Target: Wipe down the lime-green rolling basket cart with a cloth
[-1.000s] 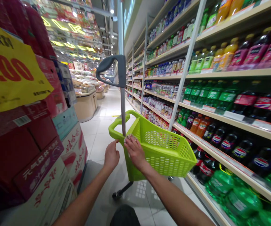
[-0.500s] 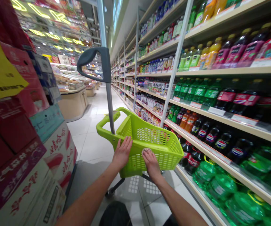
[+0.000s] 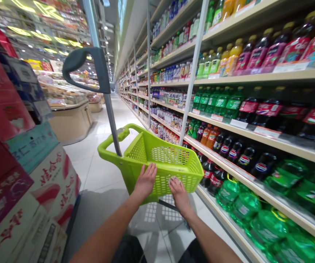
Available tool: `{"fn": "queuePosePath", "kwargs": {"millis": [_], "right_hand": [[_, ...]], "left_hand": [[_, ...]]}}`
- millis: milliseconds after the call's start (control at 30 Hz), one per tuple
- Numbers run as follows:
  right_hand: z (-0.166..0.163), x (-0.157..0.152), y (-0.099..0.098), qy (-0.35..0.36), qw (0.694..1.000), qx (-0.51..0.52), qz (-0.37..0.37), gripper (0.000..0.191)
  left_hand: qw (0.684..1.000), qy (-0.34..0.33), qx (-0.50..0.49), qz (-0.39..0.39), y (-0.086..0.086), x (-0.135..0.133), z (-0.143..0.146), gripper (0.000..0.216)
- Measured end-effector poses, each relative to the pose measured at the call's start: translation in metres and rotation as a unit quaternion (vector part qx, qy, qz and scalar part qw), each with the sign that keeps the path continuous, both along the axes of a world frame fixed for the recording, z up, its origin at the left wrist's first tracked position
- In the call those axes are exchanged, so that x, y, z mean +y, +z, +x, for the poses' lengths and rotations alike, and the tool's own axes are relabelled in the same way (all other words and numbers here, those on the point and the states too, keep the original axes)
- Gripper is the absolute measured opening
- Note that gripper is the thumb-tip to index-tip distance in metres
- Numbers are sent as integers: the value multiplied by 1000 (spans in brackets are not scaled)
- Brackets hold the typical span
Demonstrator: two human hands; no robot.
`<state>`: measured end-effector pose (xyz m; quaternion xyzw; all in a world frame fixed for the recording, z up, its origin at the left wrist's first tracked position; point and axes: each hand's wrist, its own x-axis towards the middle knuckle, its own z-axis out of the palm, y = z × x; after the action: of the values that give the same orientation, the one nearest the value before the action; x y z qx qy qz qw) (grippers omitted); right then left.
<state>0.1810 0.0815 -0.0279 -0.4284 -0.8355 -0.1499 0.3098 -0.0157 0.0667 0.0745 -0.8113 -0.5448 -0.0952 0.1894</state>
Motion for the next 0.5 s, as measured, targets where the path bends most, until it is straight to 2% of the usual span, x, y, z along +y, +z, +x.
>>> {"fn": "queuePosePath", "kwargs": {"millis": [67, 200, 267, 400, 500], "right_hand": [[6, -5, -1, -5, 1000, 4, 8, 51], [15, 0, 12, -28, 998, 30, 40, 56], [23, 3, 7, -32, 998, 28, 43, 54], [42, -1, -18, -24, 1000, 1, 18, 53], [50, -4, -13, -32, 999, 12, 30, 58]], "left_hand": [[1000, -2, -2, 1, -2, 1, 2, 56], [1000, -3, 2, -13, -4, 5, 13, 55], [1000, -5, 8, -28, -4, 6, 20, 54], [999, -2, 13, -41, -5, 7, 29, 53], [999, -9, 9, -38, -6, 7, 30, 54]]}}
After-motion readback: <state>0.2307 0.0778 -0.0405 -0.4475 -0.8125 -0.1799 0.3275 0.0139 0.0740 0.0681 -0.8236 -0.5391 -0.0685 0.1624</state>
